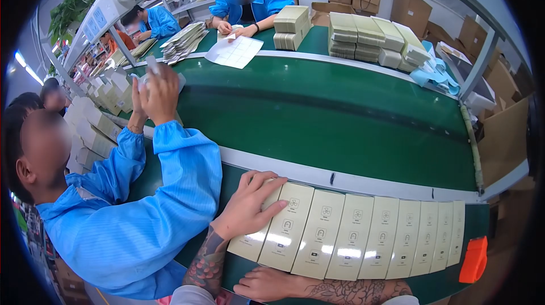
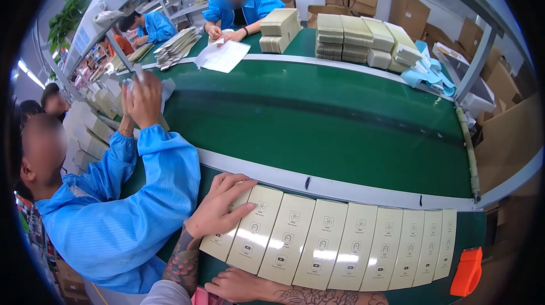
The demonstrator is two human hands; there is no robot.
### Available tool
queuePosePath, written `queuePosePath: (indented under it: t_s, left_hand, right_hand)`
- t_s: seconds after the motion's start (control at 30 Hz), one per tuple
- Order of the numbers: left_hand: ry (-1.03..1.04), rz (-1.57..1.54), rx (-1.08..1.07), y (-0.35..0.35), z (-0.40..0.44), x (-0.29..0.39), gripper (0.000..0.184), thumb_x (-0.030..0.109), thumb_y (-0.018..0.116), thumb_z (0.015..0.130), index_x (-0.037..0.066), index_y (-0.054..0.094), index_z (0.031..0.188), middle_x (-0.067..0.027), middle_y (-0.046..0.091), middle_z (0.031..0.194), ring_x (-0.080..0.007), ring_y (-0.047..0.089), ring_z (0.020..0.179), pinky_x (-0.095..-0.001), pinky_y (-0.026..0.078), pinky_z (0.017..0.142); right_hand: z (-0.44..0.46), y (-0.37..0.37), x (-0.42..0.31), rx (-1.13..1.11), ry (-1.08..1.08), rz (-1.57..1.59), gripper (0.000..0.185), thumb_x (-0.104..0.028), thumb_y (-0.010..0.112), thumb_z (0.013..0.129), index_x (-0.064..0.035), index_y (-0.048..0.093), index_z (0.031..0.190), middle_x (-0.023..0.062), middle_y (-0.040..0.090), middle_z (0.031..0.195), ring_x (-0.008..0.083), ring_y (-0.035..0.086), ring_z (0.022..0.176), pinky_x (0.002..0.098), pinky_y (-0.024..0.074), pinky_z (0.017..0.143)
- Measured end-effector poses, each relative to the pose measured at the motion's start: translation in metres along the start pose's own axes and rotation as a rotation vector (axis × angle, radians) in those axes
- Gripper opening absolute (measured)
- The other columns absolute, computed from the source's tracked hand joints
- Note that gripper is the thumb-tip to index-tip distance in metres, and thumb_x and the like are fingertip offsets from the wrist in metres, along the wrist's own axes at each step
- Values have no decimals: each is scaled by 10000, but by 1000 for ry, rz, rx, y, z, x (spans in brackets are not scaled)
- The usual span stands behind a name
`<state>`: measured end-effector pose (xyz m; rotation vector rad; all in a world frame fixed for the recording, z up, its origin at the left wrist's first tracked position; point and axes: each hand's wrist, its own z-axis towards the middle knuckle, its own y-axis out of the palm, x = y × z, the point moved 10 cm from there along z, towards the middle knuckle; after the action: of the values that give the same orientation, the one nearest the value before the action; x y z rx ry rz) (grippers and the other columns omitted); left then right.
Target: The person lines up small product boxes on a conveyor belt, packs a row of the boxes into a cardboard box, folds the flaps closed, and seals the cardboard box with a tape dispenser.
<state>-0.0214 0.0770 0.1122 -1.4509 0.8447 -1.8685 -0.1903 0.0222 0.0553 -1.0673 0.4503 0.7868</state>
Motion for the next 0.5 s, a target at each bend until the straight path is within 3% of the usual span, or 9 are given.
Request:
queuePosePath:
  t_s: [0.5]
  left_hand:
    - [0, 9, 1, 0, 0, -1, 444, 293, 625, 906, 77, 550, 1287, -141, 505, 1261, -380, 401, 1183, -446, 377, 1026]
  right_hand:
    - [2, -2, 0, 9, -7, 13, 191, -207, 546, 859, -60, 529, 739, 139, 568, 608, 327, 598, 562, 434, 470, 526]
